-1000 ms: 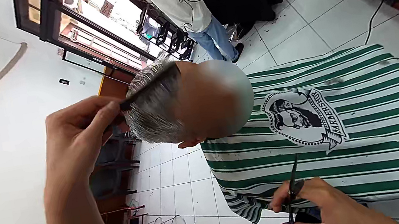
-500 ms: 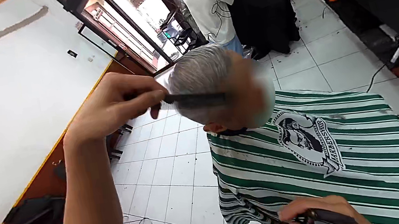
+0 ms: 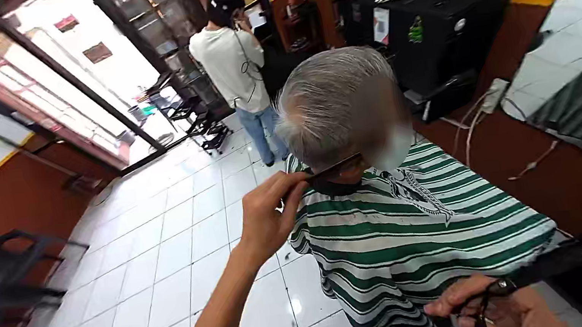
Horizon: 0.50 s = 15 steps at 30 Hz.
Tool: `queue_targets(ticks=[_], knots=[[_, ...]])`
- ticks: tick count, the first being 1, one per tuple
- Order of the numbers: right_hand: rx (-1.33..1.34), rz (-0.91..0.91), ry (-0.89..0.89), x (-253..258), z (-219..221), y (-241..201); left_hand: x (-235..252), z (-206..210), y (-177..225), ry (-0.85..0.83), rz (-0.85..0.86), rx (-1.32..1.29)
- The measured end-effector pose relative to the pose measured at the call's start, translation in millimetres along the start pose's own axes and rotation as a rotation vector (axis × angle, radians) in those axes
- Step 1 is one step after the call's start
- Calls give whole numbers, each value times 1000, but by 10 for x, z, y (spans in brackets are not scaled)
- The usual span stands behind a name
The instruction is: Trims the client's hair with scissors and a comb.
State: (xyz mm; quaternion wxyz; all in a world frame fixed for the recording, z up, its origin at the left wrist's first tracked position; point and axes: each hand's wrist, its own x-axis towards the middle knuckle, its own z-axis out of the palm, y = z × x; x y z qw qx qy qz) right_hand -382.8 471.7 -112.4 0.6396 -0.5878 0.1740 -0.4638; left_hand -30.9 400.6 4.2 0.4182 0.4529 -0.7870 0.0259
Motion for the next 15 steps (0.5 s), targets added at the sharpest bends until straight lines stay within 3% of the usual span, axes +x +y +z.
queue_targets(ticks=[6,12,15], knots=[[-174,-17,234,-191,427,-64,355,96,-336,196,-57,-221],[-135,-27,361,-108,492,20,49,450,-359,185,243,-15],[-181,-62,362,-52,573,33,44,340,-495,306,178,-183]])
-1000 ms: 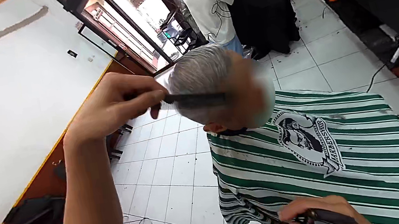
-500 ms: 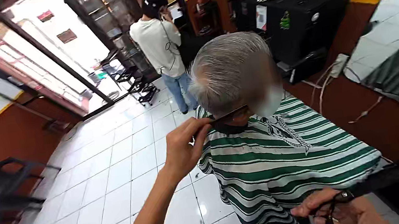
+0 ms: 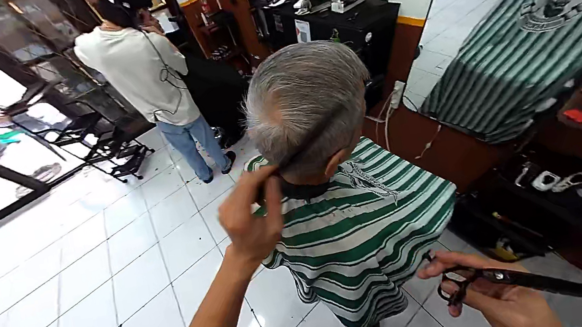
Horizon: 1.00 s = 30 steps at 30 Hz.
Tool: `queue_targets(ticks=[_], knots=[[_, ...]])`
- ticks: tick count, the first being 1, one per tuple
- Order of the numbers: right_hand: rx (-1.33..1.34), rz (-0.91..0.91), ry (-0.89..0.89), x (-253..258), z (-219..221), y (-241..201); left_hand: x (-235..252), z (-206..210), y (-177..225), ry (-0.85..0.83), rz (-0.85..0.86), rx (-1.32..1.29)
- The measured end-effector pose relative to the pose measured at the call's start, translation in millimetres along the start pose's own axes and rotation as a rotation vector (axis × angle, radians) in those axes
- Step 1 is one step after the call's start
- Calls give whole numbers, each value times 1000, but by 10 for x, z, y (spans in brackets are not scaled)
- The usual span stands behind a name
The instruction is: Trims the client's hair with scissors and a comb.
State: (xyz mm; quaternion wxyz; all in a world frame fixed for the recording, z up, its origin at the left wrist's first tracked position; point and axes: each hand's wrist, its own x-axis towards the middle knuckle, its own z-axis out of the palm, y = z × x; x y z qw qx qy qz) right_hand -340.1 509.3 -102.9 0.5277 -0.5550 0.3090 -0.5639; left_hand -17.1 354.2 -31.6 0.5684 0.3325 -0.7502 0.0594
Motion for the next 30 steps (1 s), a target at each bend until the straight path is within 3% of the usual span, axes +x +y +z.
queue_targets(ticks=[4,9,12,16,19,22,26,30], knots=[[-55,-80,72,14,350,14,84,42,-329,85,4,-61],[-123,-186,342,29,1103,212,-255,75,-778,-160,204,-247],[-80,-217,517,3,1593,476,-580,-139,-971,-338,3,-680],[83,-206,505,74,1983,820,-848,-412,-824,-575,-410,-1307],[80,-134,571,272,2281,948,-892,-438,-678,-715,-378,-1637],[-203,-28,639,536,2632,889,-844,-352,-632,-756,-227,-1710],[-392,-118,493,760,2743,782,-639,-224,-854,-778,-107,-1707],[-652,-172,540,951,2722,531,-476,-211,-1066,-649,-130,-1566]])
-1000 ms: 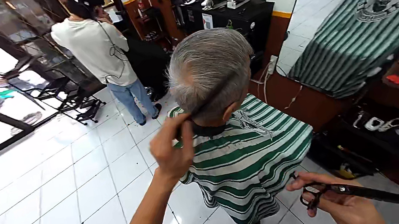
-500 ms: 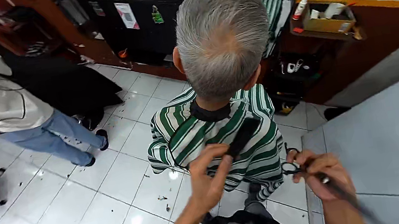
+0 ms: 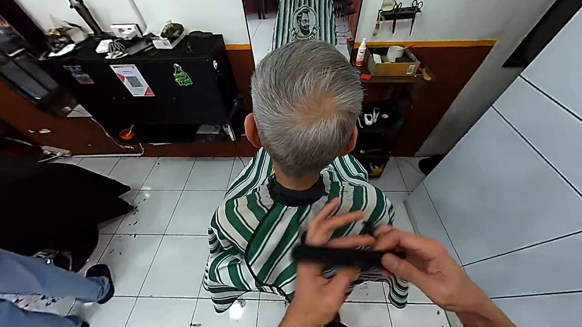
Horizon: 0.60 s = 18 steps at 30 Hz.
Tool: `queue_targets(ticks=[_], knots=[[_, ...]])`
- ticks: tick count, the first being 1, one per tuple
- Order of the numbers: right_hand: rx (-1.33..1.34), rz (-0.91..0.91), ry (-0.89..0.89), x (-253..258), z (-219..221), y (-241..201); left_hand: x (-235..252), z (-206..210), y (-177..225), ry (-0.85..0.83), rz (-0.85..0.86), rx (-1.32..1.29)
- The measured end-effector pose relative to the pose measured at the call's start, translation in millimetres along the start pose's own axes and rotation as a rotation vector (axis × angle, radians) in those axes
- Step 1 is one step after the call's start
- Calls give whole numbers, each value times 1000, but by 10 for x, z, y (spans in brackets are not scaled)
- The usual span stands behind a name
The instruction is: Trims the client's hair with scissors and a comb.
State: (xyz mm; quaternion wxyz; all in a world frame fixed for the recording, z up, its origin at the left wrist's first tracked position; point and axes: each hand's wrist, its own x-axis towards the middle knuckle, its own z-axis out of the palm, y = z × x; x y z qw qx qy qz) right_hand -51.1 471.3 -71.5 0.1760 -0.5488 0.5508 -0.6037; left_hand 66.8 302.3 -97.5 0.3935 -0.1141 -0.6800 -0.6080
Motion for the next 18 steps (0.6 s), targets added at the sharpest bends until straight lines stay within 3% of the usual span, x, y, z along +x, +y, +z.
queue_targets(ticks=[3,6,9,15,18], knots=[[-500,-178,228,376,-190,-72,2,-336,34,210,-4,267],[-780,-300,402,733,-358,36,-84,-579,-4,316,-20,297],[-902,-343,469,950,-269,133,-179,-711,-81,342,-51,262],[-1073,-327,366,751,460,308,-370,-1292,-267,290,-149,238],[-940,-253,669,678,528,159,-391,-1762,-287,250,-159,272]])
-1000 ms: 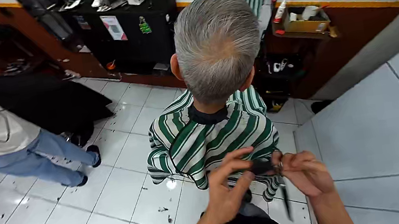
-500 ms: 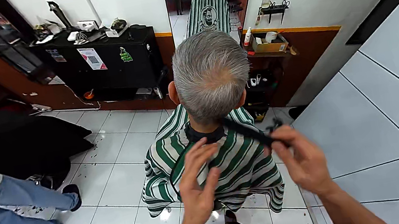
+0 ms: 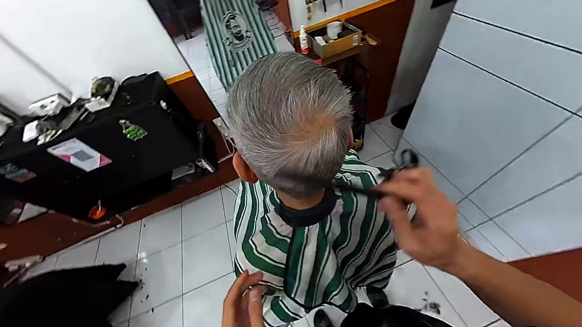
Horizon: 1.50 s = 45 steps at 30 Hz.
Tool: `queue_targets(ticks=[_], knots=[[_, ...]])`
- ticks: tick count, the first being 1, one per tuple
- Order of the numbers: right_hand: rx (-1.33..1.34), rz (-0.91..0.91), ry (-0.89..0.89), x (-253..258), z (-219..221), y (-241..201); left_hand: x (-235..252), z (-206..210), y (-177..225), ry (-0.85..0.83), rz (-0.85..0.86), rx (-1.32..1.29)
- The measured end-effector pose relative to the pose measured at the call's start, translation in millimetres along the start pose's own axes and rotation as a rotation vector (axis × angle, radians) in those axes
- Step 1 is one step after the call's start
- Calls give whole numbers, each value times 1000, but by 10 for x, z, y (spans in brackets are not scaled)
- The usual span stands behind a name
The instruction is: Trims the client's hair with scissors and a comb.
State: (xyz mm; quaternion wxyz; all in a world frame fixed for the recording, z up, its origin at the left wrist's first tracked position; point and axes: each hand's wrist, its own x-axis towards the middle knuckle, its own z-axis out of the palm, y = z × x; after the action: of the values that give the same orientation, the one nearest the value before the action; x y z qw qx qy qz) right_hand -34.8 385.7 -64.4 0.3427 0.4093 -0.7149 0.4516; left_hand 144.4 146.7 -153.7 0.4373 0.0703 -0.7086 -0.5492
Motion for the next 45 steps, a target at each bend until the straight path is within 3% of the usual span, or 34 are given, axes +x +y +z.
queue_targets(ticks=[3,6,11,13,18,21,24,30,33,40,45], knots=[[-10,183,175,54,29,-31,88,-360,-130,-42,2,3],[-44,224,203,-46,373,-128,233,-510,-233,-95,7,-22],[-180,75,79,-301,780,-602,415,-568,-273,-173,38,-52],[-148,77,125,-351,722,-638,448,-616,-291,-184,51,-44],[-110,284,339,-183,484,-394,361,-624,-376,-122,-14,-42],[-129,225,266,-150,633,-432,310,-552,-365,-85,-28,-41],[-131,32,100,-258,695,-559,274,-482,-312,-49,-35,-40],[-139,120,203,-70,238,-107,188,-455,-254,14,-27,5],[-154,96,198,100,212,117,194,-392,-201,2,21,59],[-154,-129,24,-300,317,139,334,-410,31,-15,155,218],[-190,-54,151,-13,23,352,545,-453,170,-35,258,288]])
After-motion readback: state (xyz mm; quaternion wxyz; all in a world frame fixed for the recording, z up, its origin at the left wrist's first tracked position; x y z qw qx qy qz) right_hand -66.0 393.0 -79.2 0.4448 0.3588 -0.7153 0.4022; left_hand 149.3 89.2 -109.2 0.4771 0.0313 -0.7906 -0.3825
